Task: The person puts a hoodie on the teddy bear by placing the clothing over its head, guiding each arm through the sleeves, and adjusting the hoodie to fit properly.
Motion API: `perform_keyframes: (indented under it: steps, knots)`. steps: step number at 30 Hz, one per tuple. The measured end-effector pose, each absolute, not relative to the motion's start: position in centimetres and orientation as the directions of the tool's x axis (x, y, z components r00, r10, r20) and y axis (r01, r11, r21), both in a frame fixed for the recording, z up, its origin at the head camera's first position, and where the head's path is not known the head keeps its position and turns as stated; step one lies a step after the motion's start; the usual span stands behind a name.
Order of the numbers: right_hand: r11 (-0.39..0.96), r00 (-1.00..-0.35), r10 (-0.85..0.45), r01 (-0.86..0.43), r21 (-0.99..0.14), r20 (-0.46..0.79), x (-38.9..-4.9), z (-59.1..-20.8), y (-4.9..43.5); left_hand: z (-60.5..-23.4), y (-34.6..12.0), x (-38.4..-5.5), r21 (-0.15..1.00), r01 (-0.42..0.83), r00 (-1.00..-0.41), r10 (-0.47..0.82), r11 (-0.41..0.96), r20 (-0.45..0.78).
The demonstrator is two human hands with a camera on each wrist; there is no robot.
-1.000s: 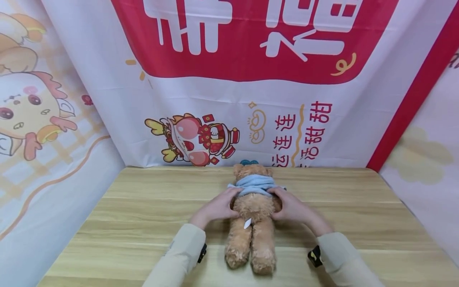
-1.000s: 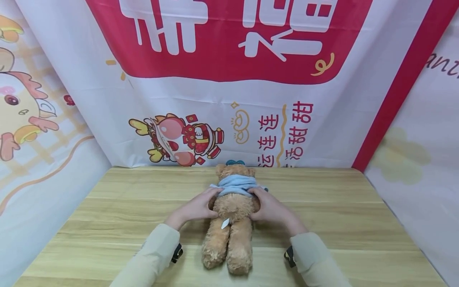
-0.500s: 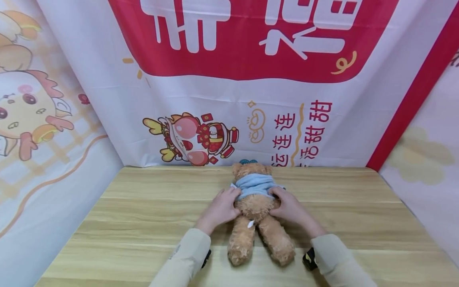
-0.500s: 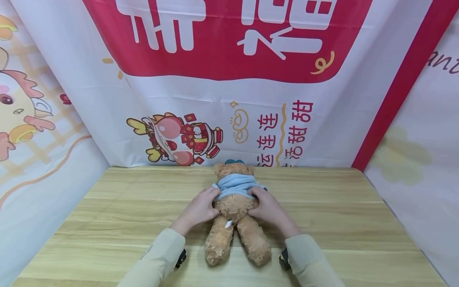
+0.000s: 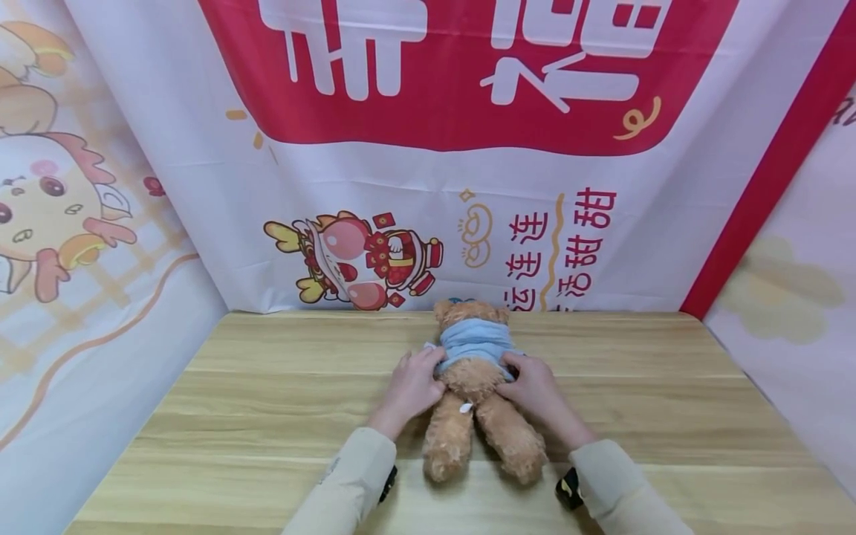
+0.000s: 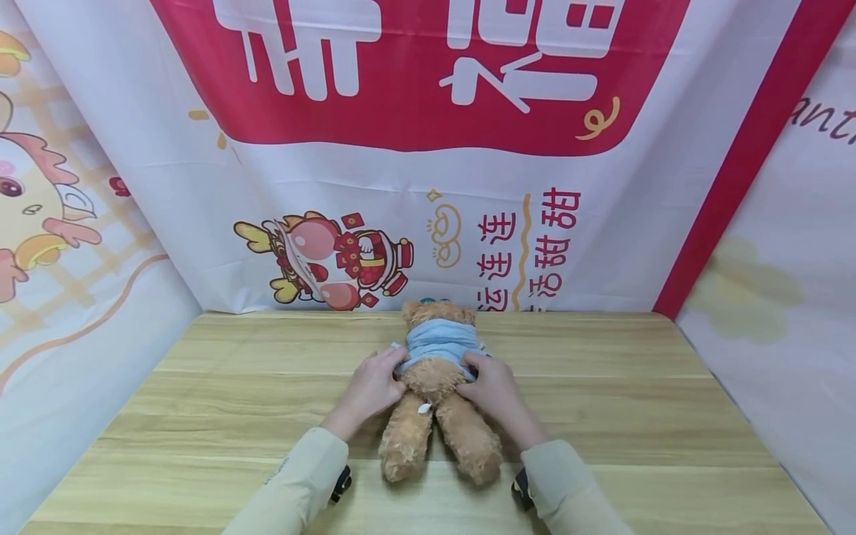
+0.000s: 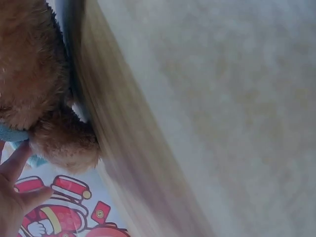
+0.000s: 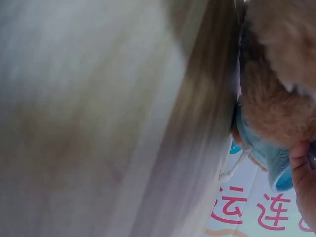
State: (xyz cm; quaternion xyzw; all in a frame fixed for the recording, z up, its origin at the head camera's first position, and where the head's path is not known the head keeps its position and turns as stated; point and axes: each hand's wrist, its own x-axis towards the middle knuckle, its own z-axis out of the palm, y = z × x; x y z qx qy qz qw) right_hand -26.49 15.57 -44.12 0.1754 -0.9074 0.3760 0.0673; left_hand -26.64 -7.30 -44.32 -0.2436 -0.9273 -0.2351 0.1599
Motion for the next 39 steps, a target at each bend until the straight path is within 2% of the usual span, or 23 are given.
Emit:
perform_keyframes:
  steps: [4,10,18,20,27,30,34,39]
  knots:
    - [0.586,-0.911,-0.298,-0.409,-0.699,0.284,-26.8,-44.3,16.2,-44.4,-7.7,-26.8,0.429,0.514,-0.851,0.380,0.743,0.362]
    - [0.476,-0.838,-0.409,-0.534,-0.698,0.362,-27.4,-44.2,17.7,-44.1,-8.1,-27.0,0.601,0.457,-0.888,0.374,0.656,0.266]
    - [0.467,-0.846,-0.497,-0.448,-0.762,0.193,-27.6,-43.5,18.9,-44.0,-8.3,-27.1,0.685,0.337,-0.932,0.334,0.646,0.144]
    - [0.469,-0.853,-0.492,-0.426,-0.774,0.172,-27.6,-43.4,18.9,-44.1,-8.3,-27.1,0.661,0.355,-0.927,0.339,0.661,0.158]
    - [0.486,-0.906,-0.404,-0.328,-0.810,0.125,-27.5,-43.6,18.0,-44.1,-8.0,-26.7,0.470,0.462,-0.885,0.356,0.752,0.300]
    - [0.570,-0.921,-0.354,-0.351,-0.743,0.163,-27.6,-43.6,17.6,-44.0,-7.9,-26.4,0.397,0.493,-0.857,0.354,0.774,0.374]
    - [0.667,-0.897,-0.336,-0.442,-0.600,0.287,-27.6,-43.7,17.7,-43.9,-7.6,-26.3,0.291,0.532,-0.805,0.369,0.795,0.465]
    - [0.652,-0.839,-0.383,-0.542,-0.530,0.388,-27.8,-44.1,17.8,-44.0,-7.4,-26.4,0.217,0.568,-0.757,0.400,0.794,0.516]
